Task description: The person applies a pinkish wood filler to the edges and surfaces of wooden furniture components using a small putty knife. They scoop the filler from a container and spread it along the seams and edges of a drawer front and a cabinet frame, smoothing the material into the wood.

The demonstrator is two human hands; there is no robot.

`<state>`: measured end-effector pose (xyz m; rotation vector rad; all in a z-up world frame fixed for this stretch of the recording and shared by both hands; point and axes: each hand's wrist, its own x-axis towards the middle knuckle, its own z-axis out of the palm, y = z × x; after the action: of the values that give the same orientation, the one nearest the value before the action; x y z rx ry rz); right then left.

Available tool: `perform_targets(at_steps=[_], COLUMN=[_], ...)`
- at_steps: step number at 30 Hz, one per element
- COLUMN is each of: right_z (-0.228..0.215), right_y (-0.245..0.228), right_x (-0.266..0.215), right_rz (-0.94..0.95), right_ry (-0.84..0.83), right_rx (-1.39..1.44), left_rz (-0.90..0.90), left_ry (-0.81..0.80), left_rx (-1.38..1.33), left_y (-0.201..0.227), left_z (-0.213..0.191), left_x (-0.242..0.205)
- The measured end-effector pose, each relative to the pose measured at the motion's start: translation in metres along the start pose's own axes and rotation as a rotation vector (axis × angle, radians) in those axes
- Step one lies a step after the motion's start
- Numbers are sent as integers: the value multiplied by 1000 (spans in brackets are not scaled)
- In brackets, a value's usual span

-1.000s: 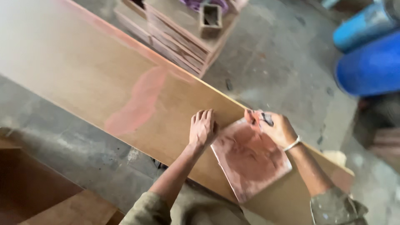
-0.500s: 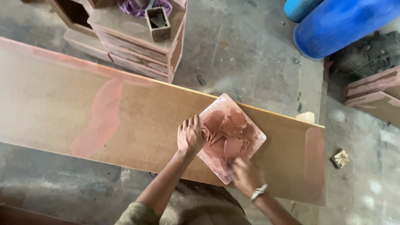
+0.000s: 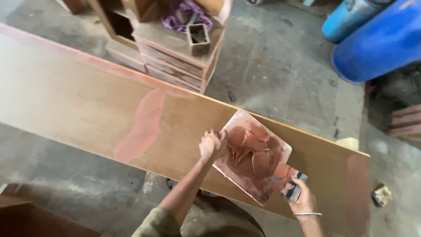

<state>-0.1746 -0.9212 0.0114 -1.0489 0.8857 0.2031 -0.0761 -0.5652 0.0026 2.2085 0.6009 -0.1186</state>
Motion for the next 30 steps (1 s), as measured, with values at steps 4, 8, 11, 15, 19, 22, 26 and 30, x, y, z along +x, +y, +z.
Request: perform_targets(at_steps=[4,8,11,15,19,22,26,30], right_z=[106,235,361,535,660,708,746,762], right_y=[7,33,69,115,145,177,232,258], right_x=[-19,-18,-3,6,-36,-72,-97,-111], right_rz=[50,77,139,27,-732,-1223,-1616,-1624], right_ry=[-193,-530,-778,-891,-1122,-1225,-1563,-1517], right_rx=[-34,-119,-270,-468,-1088,-1501,-1434,-1572], left_rz=[-224,-364,-267,-460,-338,-540,-515,-641], left_ry=[-54,-1,325,628,1076,1187,1284,1214], left_rx=[-340,-990,-890,-1097,-916,-814,-850,-922], left_y=[-64,-150,-225,-304,-346,-341,-318,-298], left_z=[-93,-196,-250,-287,-298,-298,-305,-309], left_x=[7,-6,5,37,94,120,142,157])
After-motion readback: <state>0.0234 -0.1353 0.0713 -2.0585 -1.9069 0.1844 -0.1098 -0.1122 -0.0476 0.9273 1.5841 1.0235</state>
